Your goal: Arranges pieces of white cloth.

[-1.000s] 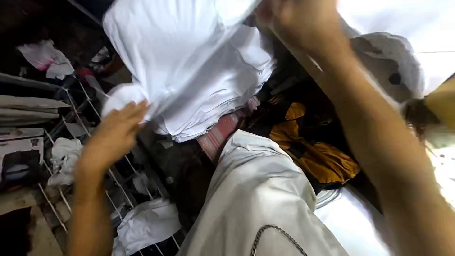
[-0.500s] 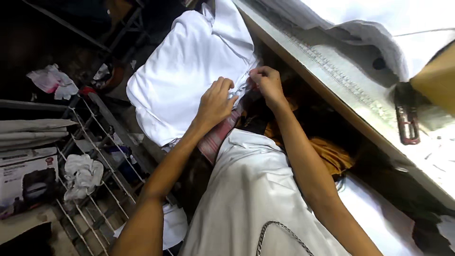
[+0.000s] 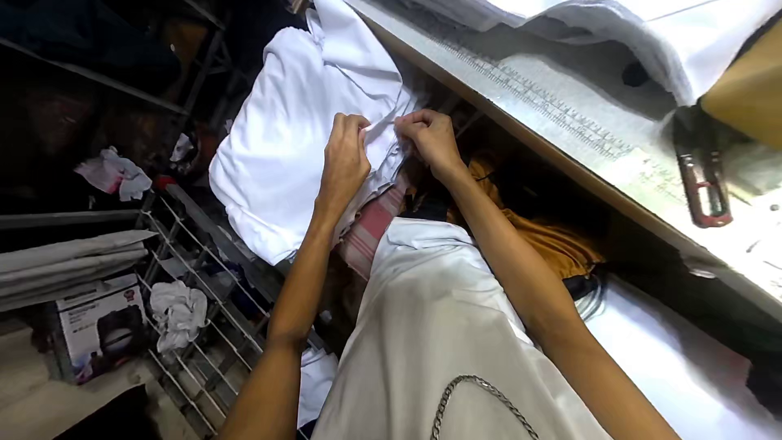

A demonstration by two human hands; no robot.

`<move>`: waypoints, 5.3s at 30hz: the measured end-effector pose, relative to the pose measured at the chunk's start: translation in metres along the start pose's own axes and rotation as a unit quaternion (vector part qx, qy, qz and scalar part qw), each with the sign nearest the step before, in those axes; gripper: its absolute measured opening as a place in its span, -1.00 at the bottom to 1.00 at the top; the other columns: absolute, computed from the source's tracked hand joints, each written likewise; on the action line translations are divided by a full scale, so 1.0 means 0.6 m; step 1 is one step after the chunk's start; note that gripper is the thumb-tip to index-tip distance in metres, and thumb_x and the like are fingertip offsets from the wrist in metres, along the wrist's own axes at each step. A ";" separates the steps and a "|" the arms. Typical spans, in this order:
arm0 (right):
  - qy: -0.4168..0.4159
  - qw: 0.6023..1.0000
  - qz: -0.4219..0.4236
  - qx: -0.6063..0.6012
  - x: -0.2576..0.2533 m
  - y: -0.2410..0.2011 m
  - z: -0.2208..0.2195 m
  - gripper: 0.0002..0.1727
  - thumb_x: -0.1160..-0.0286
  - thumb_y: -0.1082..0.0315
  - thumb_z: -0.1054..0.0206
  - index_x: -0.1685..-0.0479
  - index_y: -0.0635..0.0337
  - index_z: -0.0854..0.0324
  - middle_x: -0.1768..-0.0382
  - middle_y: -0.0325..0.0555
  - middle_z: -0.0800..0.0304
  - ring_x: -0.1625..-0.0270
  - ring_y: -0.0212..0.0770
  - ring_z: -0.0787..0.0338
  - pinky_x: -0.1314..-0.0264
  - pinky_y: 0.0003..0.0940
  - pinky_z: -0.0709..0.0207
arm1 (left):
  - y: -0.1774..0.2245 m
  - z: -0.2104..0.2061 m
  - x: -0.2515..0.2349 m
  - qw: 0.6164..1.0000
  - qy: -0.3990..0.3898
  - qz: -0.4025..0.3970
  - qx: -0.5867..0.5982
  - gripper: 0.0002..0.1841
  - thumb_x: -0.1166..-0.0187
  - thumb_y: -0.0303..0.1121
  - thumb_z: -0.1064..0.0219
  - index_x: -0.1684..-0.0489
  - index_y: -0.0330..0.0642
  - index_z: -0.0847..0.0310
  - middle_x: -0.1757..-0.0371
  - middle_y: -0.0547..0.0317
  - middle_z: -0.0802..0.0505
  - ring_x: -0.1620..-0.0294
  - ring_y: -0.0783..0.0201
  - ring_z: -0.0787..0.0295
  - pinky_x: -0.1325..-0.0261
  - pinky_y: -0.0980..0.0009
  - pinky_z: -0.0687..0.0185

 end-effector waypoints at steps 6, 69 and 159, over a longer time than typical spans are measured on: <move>0.039 0.997 0.040 0.061 -0.028 -0.013 -0.001 -0.73 -0.44 0.16 -0.52 0.13 0.19 -0.75 0.39 -0.18 -0.72 0.36 -0.28 -0.68 0.19 -0.22 -0.60 | -0.009 0.022 -0.012 1.000 0.015 0.017 0.005 -0.72 -0.73 -0.56 0.03 -0.20 -0.39 -0.56 -0.16 -0.23 -0.62 -0.10 -0.04 -0.69 -0.16 0.20 -0.68; 0.022 0.990 0.061 -0.125 0.000 -0.062 -0.023 -0.60 -0.41 0.56 -0.41 -0.26 0.33 -0.54 0.33 -0.12 -0.63 0.34 -0.26 -0.74 0.21 -0.31 -0.76 | -0.008 0.084 -0.014 0.994 0.055 -0.072 0.061 -0.83 -0.66 -0.38 -0.35 0.11 -0.29 -0.82 -0.05 -0.05 -0.82 -0.04 0.18 -0.78 -0.19 0.33 -0.67; -0.001 0.998 0.017 0.055 -0.007 -0.003 0.002 -0.74 -0.62 0.21 -0.37 0.22 0.28 -0.65 0.43 -0.17 -0.74 0.42 -0.34 -0.76 0.23 -0.34 -0.71 | 0.035 0.053 -0.023 0.986 0.044 -0.140 -0.076 -0.61 -0.60 -0.64 -0.15 -0.31 -0.11 -0.68 -0.25 -0.22 -0.72 0.17 -0.15 -0.82 0.30 0.01 -0.70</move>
Point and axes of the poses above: each hand's wrist, its own x-axis away from the middle knuckle, its own z-axis out of the back of the hand, y = z × x, the point moved 9 cm from there along -x, towards the middle knuckle
